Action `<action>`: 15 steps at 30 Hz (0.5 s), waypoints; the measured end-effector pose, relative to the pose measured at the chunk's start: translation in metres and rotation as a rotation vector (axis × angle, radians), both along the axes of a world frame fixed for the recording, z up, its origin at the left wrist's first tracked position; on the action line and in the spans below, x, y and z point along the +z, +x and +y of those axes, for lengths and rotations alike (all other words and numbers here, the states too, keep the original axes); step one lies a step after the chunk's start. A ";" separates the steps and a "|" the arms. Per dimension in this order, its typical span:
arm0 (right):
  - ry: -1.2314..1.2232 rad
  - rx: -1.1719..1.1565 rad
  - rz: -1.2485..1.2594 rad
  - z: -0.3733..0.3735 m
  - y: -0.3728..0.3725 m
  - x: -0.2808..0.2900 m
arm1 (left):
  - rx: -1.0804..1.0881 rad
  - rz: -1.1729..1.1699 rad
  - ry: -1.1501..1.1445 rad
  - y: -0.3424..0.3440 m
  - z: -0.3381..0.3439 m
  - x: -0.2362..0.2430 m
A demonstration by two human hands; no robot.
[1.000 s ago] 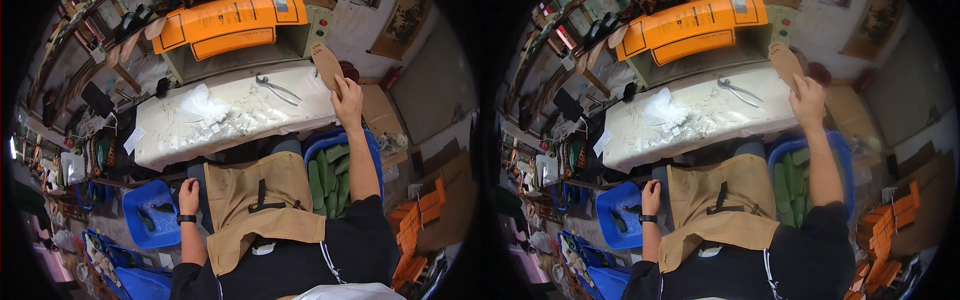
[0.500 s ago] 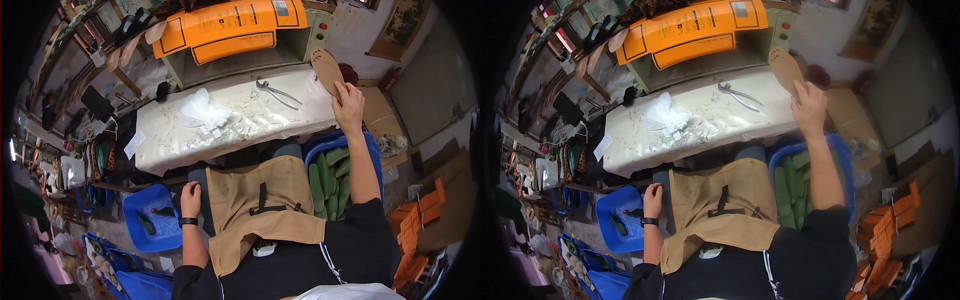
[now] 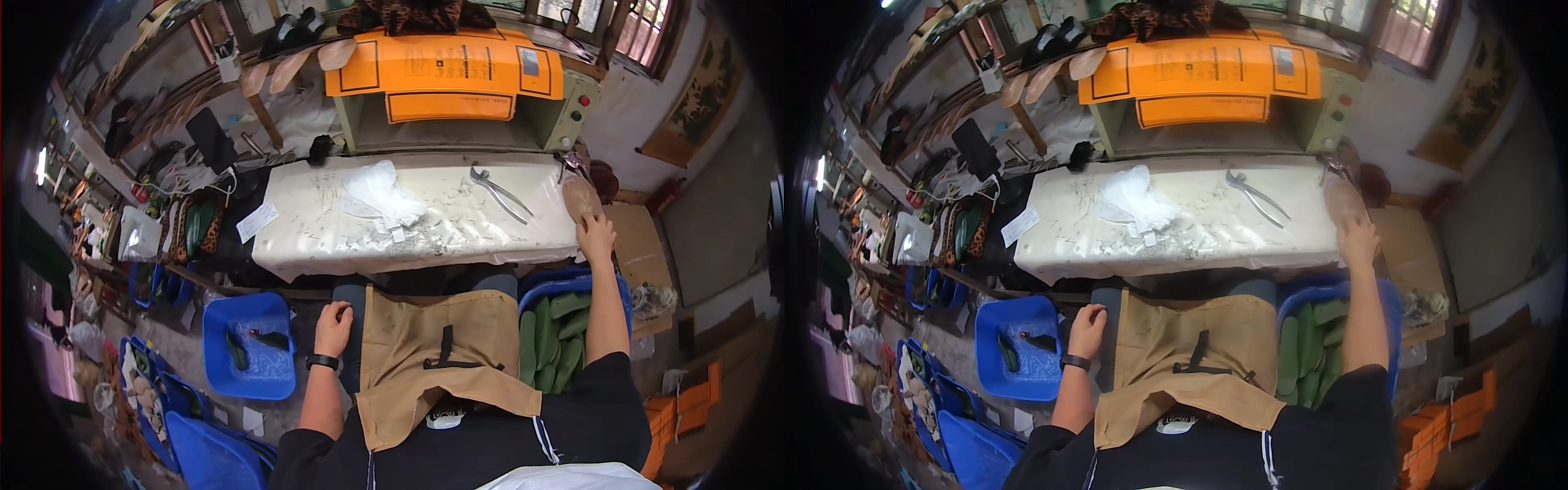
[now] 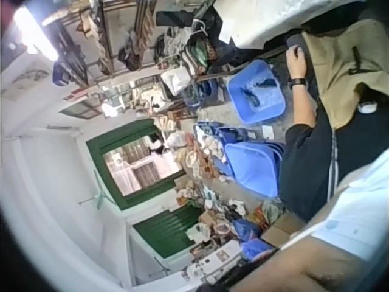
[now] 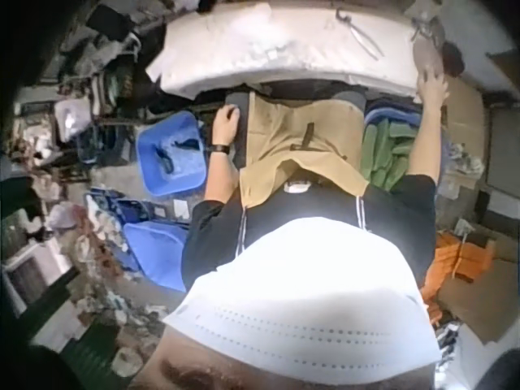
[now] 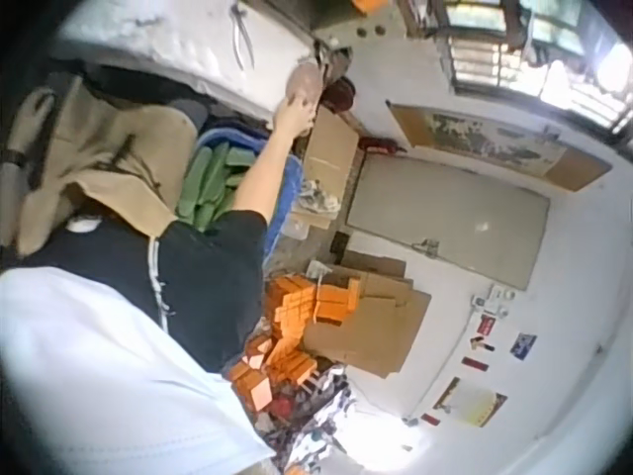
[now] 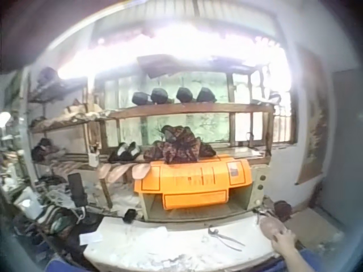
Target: Recorder is assembling or repairing shoes by applying adhesive and using tools to secure parts.
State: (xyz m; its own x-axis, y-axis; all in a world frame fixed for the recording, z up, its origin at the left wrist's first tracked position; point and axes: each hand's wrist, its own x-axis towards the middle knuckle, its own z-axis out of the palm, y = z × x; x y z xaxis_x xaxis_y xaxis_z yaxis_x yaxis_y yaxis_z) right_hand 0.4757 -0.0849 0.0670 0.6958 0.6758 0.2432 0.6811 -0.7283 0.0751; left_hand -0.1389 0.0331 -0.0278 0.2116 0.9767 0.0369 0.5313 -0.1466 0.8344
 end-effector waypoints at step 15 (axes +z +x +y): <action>0.483 0.635 0.008 0.137 -0.035 0.087 | 0.132 -0.233 0.200 0.032 0.062 0.041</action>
